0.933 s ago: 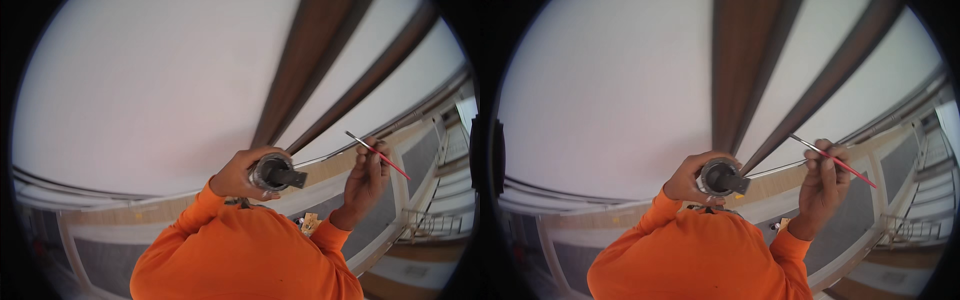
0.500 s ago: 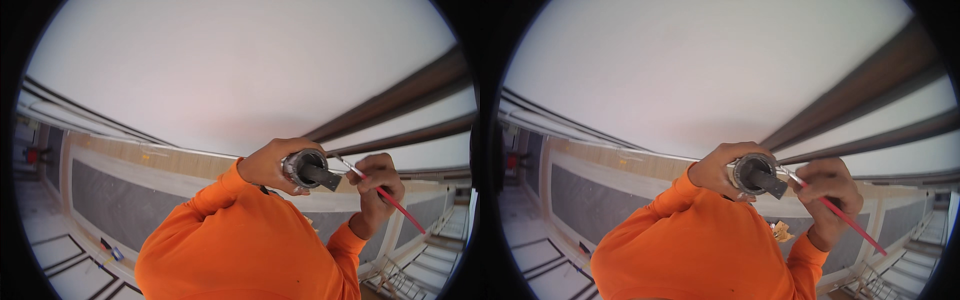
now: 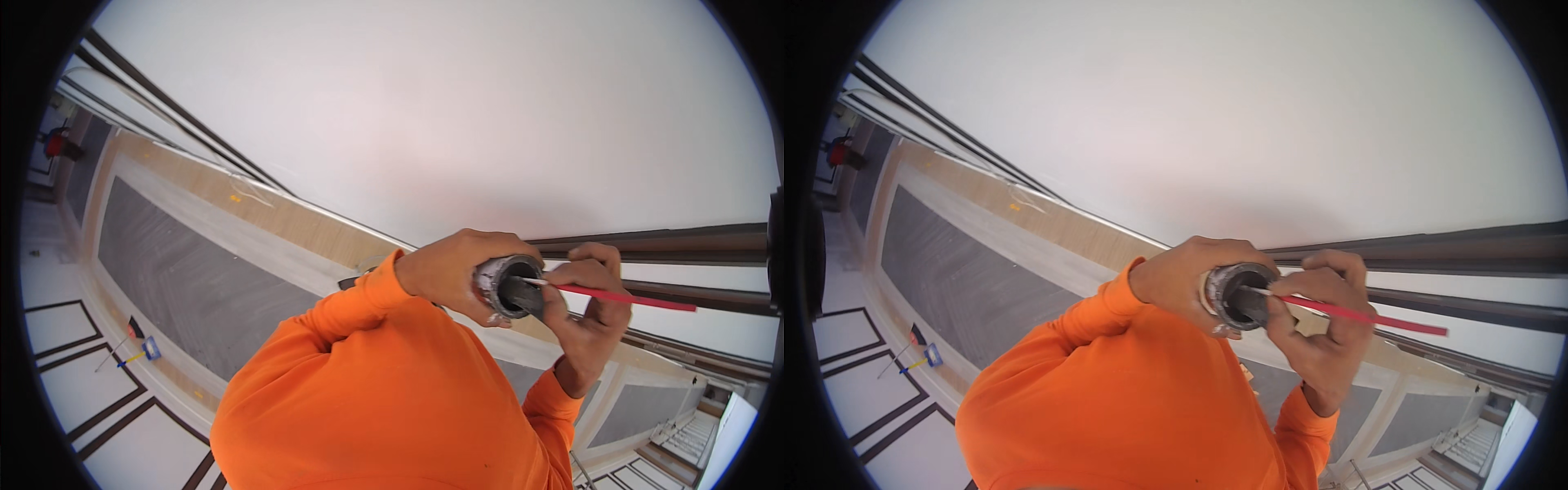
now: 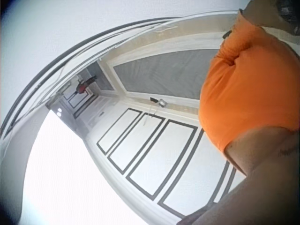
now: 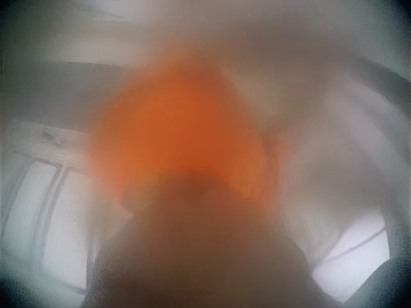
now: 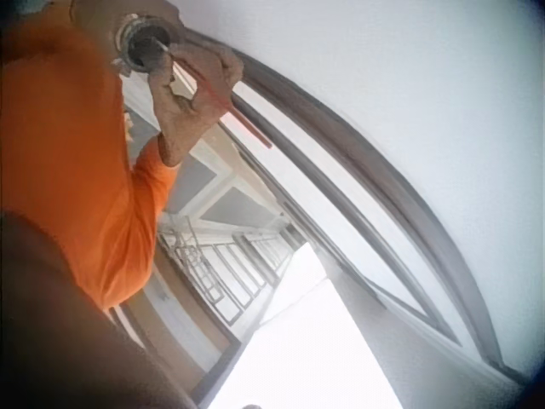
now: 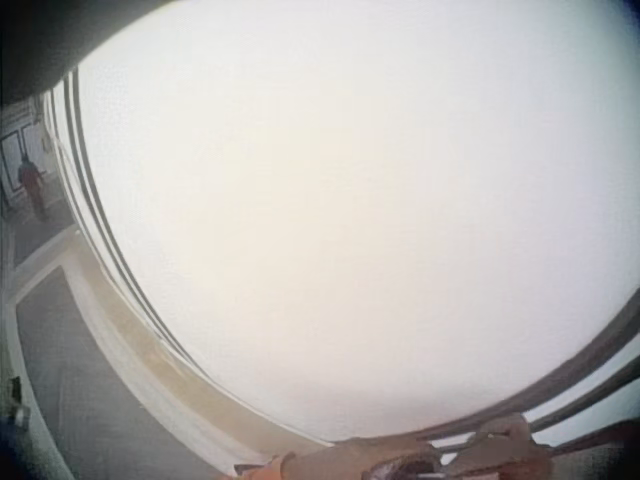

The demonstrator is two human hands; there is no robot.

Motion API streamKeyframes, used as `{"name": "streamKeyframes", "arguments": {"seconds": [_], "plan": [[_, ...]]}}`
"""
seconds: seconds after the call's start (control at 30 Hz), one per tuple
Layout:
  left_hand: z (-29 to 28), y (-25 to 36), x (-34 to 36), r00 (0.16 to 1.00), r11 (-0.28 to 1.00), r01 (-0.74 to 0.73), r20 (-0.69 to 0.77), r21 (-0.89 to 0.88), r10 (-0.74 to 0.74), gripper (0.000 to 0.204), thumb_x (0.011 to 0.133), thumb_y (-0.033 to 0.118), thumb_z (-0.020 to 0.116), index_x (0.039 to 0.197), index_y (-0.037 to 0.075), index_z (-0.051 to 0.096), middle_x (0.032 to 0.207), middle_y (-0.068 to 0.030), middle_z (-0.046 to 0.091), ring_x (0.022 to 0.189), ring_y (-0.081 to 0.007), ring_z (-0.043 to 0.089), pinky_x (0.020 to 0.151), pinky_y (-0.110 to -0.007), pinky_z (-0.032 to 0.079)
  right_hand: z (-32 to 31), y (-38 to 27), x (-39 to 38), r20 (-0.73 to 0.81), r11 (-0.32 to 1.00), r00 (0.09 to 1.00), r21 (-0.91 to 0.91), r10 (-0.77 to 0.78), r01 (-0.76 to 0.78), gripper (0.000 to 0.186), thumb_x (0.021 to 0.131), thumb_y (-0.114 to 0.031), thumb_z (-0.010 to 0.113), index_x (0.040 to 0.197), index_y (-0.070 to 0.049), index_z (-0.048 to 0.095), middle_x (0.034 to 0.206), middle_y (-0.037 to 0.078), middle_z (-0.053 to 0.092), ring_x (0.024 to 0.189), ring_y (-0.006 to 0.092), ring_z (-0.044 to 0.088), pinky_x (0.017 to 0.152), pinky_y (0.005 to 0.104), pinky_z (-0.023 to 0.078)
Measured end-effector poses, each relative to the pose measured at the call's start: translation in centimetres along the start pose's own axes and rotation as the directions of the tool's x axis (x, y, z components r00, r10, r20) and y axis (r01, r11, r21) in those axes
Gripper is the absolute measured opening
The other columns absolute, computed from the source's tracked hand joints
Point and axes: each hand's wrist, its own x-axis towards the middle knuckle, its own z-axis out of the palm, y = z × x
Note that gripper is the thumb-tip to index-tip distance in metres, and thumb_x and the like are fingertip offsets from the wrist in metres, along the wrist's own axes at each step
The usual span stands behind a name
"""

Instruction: The person paints dark brown curved lines on a white ceiling using a small paintbrush and a paint can. They repeatedly dip the brush into the can and apply paint along the ceiling's decorative pattern.

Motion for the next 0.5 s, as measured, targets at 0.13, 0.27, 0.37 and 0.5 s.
{"name": "streamKeyframes", "arguments": {"seconds": [0.13,0.27,0.37,0.5], "plan": [[-0.9,0.0,-0.3,1.000,1.000,-0.025,0.001,0.001,0.025,0.070,0.063,0.022,0.093,0.125,0.007,0.064,0.111,-0.0091,0.071,0.095,-0.0248,0.070,0.085,-0.035,0.056,0.8,-0.9,0.9,0.046,0.996,0.999,-0.090,0.023,-0.019,0.025,0.063,-0.003,0.082,0.084,-0.014,0.075,0.080,-0.003,0.072,0.093,0.0235,0.058,0.083,0.0373,0.043],[-1.4,-0.4,-0.4,1.000,0.999,-0.027,0.009,-0.039,0.028,0.070,0.064,0.022,0.093,0.127,0.006,0.064,0.112,-0.0092,0.071,0.096,-0.0244,0.070,0.085,-0.035,0.056,1.5,-1.3,1.6,0.077,0.990,0.997,-0.140,-0.024,0.035,0.026,0.063,-0.004,0.083,0.084,-0.016,0.075,0.080,-0.004,0.071,0.092,0.0232,0.060,0.084,0.0366,0.039],[-1.7,-0.3,-0.2,0.998,0.998,-0.056,0.010,-0.043,0.057,0.070,0.065,0.021,0.093,0.127,0.006,0.064,0.113,-0.0092,0.071,0.097,-0.0238,0.070,0.086,-0.035,0.056,1.3,-1.2,1.9,0.119,0.981,0.992,-0.186,-0.035,0.057,0.026,0.063,-0.006,0.084,0.084,-0.016,0.075,0.080,-0.004,0.071,0.091,0.0225,0.060,0.084,0.0368,0.038],[-1.9,-0.4,-0.1,0.998,0.997,-0.066,0.020,-0.038,0.066,0.069,0.066,0.020,0.093,0.127,0.006,0.064,0.112,-0.0091,0.071,0.097,-0.0236,0.070,0.086,-0.035,0.056,1.3,-1.5,2.2,0.141,0.975,0.989,-0.212,-0.045,0.074,0.025,0.063,-0.006,0.083,0.084,-0.016,0.075,0.080,-0.004,0.071,0.091,0.0216,0.060,0.084,0.0370,0.038]]}}
